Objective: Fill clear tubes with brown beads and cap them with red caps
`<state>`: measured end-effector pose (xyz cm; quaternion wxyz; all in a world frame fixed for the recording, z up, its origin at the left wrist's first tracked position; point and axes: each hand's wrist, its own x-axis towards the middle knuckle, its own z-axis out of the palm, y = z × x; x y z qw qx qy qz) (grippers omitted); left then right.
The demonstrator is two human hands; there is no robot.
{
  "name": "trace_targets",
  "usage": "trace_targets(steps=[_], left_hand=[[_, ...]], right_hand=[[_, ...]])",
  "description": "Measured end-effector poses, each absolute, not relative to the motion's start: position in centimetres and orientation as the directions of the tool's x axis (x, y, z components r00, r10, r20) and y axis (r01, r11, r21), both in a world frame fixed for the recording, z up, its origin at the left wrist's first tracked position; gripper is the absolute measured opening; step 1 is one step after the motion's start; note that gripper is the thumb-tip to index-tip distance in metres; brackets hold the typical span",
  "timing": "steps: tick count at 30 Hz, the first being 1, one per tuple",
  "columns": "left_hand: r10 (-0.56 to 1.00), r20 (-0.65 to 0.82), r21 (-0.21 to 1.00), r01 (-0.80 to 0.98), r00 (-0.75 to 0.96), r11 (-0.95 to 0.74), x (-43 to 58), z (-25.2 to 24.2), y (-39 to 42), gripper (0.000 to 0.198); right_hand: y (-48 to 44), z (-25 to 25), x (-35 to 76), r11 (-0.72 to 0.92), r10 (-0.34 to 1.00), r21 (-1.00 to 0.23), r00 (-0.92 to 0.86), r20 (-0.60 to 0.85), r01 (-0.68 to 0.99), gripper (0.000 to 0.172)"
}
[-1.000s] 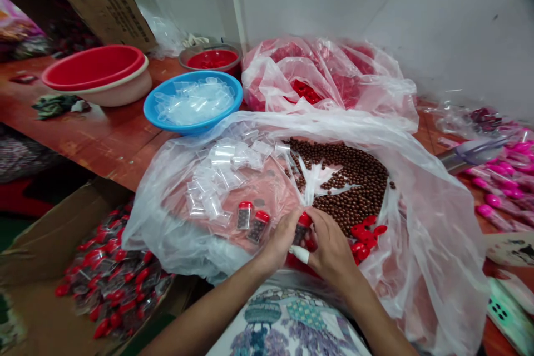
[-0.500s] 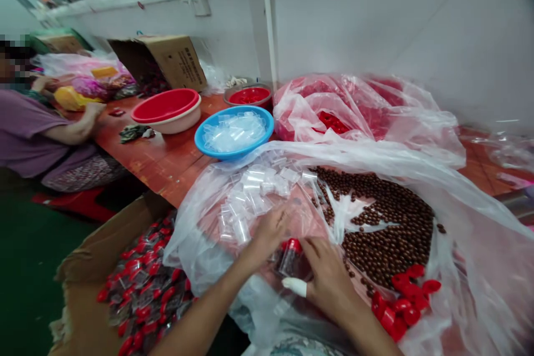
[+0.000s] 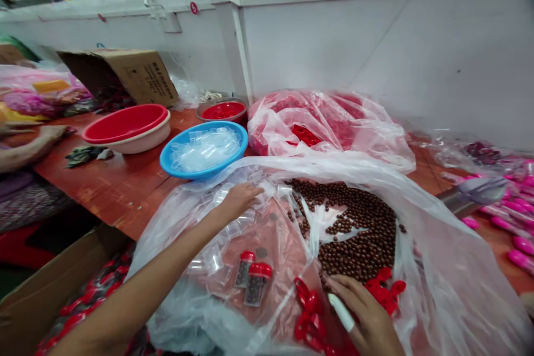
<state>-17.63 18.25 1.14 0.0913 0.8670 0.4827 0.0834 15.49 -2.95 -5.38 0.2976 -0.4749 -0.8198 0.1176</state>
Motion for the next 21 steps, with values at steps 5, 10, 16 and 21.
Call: trace_targets(steps=[5, 10, 16, 21], left_hand=[[0.921, -0.073, 0.736, 0.643, 0.384, -0.210, -11.8, 0.9, 17.5, 0.038], [0.831, -0.226, 0.829, 0.549, 0.507, -0.109, -4.4, 0.0, 18.1, 0.031], [0.723, -0.395, 0.780, 0.623, 0.566, -0.062, 0.7, -1.1, 20.1, 0.036], [0.700, -0.454, 0.738, 0.673, 0.552, -0.052, 3.2, -2.9, 21.5, 0.016]], right_hand=[[-4.4, -6.0, 19.4, 0.473, 0.856, -0.432, -0.285, 0.431, 0.768, 0.061], [-4.8, -6.3, 19.6, 0.437, 0.865, -0.392, -0.259, 0.429, 0.810, 0.054], [-5.2, -5.9, 20.4, 0.380, 0.896, -0.386, -0.231, 0.379, 0.841, 0.057], [-5.3, -5.5, 21.1, 0.301, 0.931, -0.433, -0.164, 0.325, 0.849, 0.057]])
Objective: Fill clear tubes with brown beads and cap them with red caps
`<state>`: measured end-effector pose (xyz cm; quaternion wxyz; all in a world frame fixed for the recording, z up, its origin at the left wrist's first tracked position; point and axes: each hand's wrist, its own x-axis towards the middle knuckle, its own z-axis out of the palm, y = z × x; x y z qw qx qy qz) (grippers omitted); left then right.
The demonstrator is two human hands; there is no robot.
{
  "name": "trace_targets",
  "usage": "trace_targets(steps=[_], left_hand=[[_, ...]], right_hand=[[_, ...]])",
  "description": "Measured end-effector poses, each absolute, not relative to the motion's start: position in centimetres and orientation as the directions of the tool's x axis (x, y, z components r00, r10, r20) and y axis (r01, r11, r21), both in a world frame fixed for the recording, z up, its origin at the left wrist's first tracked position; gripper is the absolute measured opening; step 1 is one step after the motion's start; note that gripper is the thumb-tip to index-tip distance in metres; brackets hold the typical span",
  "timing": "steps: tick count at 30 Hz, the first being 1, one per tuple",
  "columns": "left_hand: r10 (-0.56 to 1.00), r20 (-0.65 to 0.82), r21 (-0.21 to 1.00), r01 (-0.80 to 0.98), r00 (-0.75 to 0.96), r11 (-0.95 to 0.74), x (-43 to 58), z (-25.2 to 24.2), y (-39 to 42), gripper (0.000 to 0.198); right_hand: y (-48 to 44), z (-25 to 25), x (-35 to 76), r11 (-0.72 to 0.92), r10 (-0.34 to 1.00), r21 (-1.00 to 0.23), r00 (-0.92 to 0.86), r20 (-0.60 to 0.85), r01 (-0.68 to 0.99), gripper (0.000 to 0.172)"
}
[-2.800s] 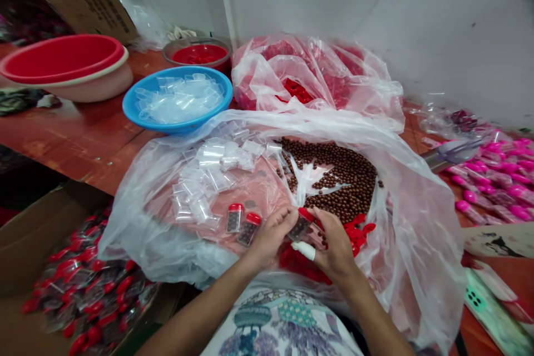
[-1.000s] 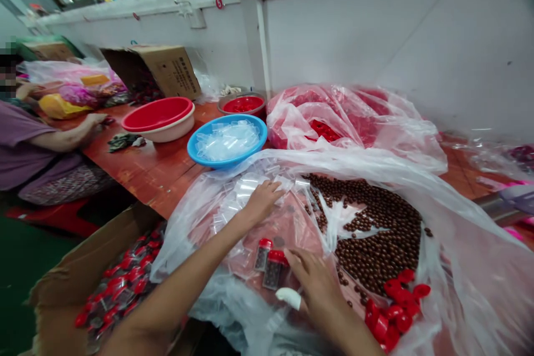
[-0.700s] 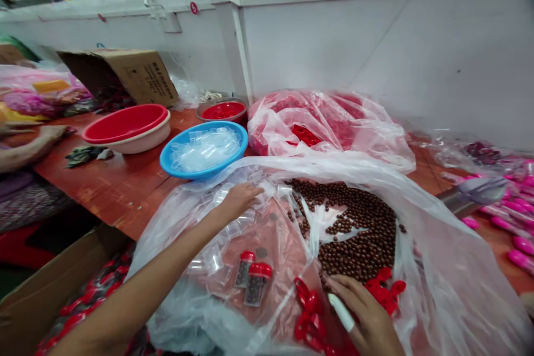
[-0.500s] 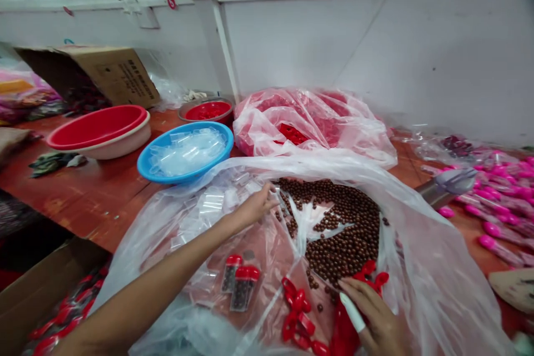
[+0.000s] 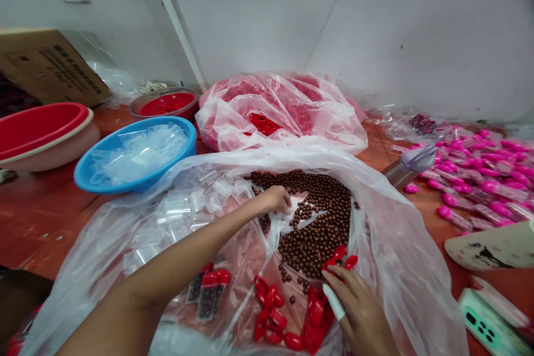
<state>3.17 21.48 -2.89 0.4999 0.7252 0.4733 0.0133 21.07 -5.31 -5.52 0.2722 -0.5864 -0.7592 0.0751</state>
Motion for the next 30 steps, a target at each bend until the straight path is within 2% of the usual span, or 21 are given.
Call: trace_targets(steps=[7, 18, 24, 30], left_hand=[[0.654, -0.435, 0.827, 0.561, 0.619, 0.019, 7.1, -4.5, 21.3, 0.032], [0.673, -0.375, 0.920, 0.344, 0.638, 0.187, 8.1, -6.7, 21.2, 0.033], [0.667, -0.370, 0.927, 0.218, 0.647, 0.304, 8.4, -6.9, 20.5, 0.034], [0.661, -0.355, 0.907, 0.074, 0.661, 0.414, 9.1, -7.0, 19.3, 0.040]], right_hand=[[-4.8, -5.4, 21.4, 0.281, 0.949, -0.469, -0.169, 0.268, 0.837, 0.059], [-4.3, -6.1, 21.4, 0.263, 0.946, -0.461, -0.134, 0.295, 0.847, 0.059], [-4.4, -6.5, 21.7, 0.236, 0.956, -0.442, -0.124, 0.266, 0.866, 0.060], [-5.2, -6.7, 21.9, 0.209, 0.962, -0.427, -0.105, 0.254, 0.880, 0.075]])
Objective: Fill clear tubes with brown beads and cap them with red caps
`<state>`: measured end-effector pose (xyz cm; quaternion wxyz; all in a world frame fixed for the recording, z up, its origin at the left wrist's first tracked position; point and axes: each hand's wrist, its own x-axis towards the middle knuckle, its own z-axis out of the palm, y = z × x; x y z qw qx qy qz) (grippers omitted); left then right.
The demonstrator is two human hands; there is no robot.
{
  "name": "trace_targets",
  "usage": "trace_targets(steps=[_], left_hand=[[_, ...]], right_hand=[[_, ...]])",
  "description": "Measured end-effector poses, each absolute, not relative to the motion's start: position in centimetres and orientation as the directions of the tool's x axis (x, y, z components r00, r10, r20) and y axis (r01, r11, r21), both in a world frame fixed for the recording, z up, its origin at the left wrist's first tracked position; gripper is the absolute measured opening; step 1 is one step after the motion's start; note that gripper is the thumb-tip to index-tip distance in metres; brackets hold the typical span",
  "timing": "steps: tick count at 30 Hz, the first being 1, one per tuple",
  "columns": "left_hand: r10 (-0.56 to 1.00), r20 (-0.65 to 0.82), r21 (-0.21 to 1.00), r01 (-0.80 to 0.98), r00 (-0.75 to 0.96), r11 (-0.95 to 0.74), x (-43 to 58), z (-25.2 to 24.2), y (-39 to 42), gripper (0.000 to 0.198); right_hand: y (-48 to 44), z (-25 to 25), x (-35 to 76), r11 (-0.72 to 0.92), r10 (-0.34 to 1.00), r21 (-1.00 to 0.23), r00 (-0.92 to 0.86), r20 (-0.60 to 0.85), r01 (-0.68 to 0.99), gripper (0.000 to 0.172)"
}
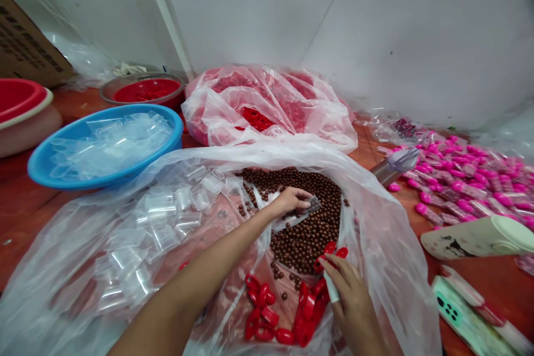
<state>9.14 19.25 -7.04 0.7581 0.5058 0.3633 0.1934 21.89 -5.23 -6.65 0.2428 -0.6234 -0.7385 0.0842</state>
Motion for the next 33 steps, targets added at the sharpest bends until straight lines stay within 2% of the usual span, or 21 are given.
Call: trace_targets(steps=[5, 10, 14, 17, 19, 21, 23, 29, 33], left_hand=[[0.661, -0.343, 0.879, -0.020, 0.668, 0.477, 8.1, -6.7, 18.3, 0.044], [0.643, -0.319, 0.844, -0.100, 0.696, 0.527, 5.0, -4.2, 16.5, 0.049], [0.632, -0.314, 0.850, -0.086, 0.709, 0.519, 1.6, -2.5, 15.1, 0.048], [0.635, -0.367, 0.850, -0.031, 0.680, 0.525, -0.2, -2.4, 14.3, 0.050], [0.638, -0.378, 0.849, -0.024, 0.671, 0.528, -0.8, -2.7, 14.0, 0.050], [0.642, -0.378, 0.854, -0.017, 0.667, 0.520, -1.2, -2.8, 13.7, 0.048], [0.651, -0.373, 0.867, 0.000, 0.661, 0.498, -1.4, -2.6, 13.3, 0.047], [0.688, -0.340, 0.927, 0.106, 0.641, 0.359, -2.4, -0.9, 11.6, 0.043], [0.674, -0.377, 0.913, 0.132, 0.635, 0.386, -3.1, -0.6, 10.5, 0.043]], right_hand=[[-5.4, -5.8, 21.5, 0.132, 0.968, -0.460, -0.014, 0.251, 0.878, 0.067], [-5.3, -3.8, 20.9, 0.003, 0.975, -0.562, 0.122, 0.184, 0.827, 0.040], [-5.5, -3.6, 20.5, -0.003, 0.979, -0.567, 0.117, 0.165, 0.824, 0.026], [-4.9, -4.0, 20.4, 0.071, 0.979, -0.546, 0.047, 0.199, 0.835, 0.029], [-3.7, -4.2, 20.5, 0.122, 0.975, -0.534, 0.001, 0.224, 0.836, 0.038], [-1.9, -4.0, 20.7, 0.137, 0.978, -0.526, -0.030, 0.206, 0.840, 0.050], [0.4, -3.7, 20.7, 0.104, 0.991, -0.514, -0.043, 0.128, 0.851, 0.057], [5.3, -3.3, 19.8, 0.111, 0.994, -0.578, -0.105, 0.043, 0.808, 0.058], [5.3, -3.4, 19.6, 0.070, 0.997, -0.663, -0.082, 0.013, 0.745, 0.048]])
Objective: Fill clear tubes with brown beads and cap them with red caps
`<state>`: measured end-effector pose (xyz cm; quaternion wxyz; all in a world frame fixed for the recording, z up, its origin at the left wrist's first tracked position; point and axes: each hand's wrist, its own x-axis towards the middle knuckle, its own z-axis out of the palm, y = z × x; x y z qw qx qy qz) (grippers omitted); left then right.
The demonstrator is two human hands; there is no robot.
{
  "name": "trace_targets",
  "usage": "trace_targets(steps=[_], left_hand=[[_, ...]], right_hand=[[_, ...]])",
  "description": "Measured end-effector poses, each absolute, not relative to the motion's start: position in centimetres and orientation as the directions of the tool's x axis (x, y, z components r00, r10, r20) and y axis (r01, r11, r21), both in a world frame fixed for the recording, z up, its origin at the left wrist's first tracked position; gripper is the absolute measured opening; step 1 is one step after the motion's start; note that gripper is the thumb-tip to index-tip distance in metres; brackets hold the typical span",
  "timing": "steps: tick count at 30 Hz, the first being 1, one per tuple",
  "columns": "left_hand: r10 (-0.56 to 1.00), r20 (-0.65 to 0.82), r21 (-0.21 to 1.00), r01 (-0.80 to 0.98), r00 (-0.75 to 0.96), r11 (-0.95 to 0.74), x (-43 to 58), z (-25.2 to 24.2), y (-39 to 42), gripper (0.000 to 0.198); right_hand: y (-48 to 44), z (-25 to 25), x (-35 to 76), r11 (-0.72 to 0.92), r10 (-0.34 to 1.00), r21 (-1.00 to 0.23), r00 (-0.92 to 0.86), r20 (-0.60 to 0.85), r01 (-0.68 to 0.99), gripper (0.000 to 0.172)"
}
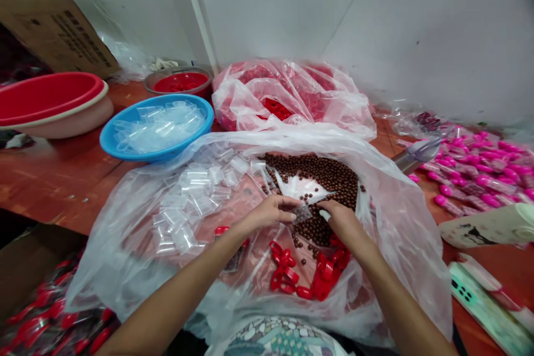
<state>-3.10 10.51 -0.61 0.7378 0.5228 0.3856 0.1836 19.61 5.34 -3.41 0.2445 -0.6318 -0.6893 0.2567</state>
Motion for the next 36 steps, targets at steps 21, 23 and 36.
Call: trace_targets(steps=[21, 23, 36], left_hand=[[0.655, -0.389, 0.851, -0.019, 0.648, 0.525, -1.4, -3.1, 8.4, 0.049], [0.653, -0.381, 0.849, -0.032, 0.655, 0.527, -1.5, -3.1, 8.3, 0.049], [0.653, -0.374, 0.822, -0.091, 0.659, 0.562, -1.4, -3.2, 7.5, 0.050]], right_hand=[[2.3, -1.3, 17.9, 0.071, 0.995, -0.854, -0.090, 0.029, 0.516, 0.046], [2.3, -1.3, 17.7, -0.010, 1.000, -0.903, 0.024, 0.001, 0.430, 0.039], [1.5, -1.4, 15.9, -0.035, 0.995, -0.948, 0.095, -0.005, 0.316, 0.030]])
